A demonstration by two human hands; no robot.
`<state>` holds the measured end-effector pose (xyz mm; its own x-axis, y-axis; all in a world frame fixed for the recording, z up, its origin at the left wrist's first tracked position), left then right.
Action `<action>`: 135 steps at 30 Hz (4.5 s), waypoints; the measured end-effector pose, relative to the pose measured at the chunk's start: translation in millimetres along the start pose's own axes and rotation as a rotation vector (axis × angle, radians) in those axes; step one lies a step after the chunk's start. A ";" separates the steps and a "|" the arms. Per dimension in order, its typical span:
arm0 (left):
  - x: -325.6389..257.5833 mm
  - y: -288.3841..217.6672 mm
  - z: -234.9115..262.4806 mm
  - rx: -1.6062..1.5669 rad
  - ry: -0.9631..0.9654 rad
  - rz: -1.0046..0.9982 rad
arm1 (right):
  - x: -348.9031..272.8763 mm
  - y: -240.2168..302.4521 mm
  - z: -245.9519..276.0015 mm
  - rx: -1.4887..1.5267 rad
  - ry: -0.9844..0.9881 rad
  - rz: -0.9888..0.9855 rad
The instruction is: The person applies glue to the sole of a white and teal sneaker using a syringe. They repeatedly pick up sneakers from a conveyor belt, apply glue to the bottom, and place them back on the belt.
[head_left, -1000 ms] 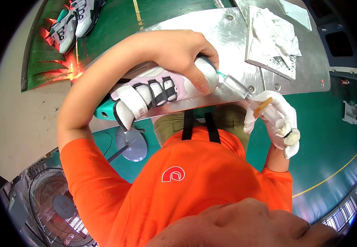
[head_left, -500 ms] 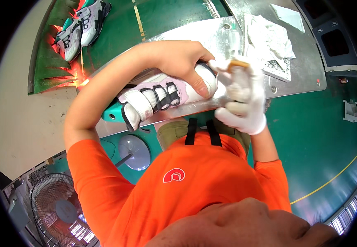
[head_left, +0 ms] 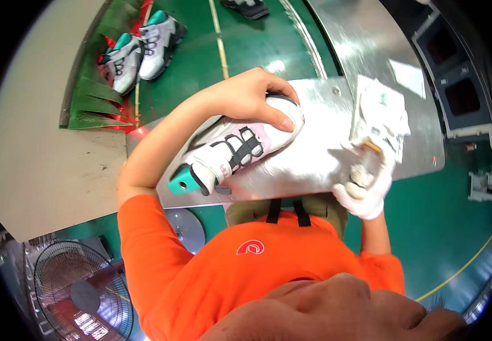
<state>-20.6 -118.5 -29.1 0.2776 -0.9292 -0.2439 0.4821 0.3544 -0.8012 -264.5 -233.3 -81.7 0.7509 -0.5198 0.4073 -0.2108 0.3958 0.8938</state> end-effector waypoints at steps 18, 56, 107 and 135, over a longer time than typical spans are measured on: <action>-78.4 228.2 209.9 0.121 -1.511 0.393 | -19.3 -52.4 29.0 -0.403 -0.215 0.000; 161.6 151.4 257.4 0.192 -1.376 0.315 | -21.5 -66.2 22.0 -0.250 -0.199 -0.039; -159.8 -21.4 -90.8 0.844 -0.637 -0.475 | 5.0 17.3 33.0 0.860 0.442 -0.638; -161.1 -37.9 -131.5 0.926 -0.757 -0.346 | -52.9 -22.0 33.1 1.341 0.144 -0.600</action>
<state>-192.9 3.9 -31.3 0.2795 -0.8037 0.5253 0.9443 0.3290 0.0011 -320.3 -239.6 -116.7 0.9706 -0.2390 -0.0283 -0.2007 -0.8686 0.4530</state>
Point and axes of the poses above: each hand's wrist, its own x-axis towards the middle knuckle, its own z-axis out of the back of the hand, y = z × x, the point moved 5 cm from there along x, towards the middle knuckle, and after that the axes turned 7 degrees about -y, right-handed, at the moved point
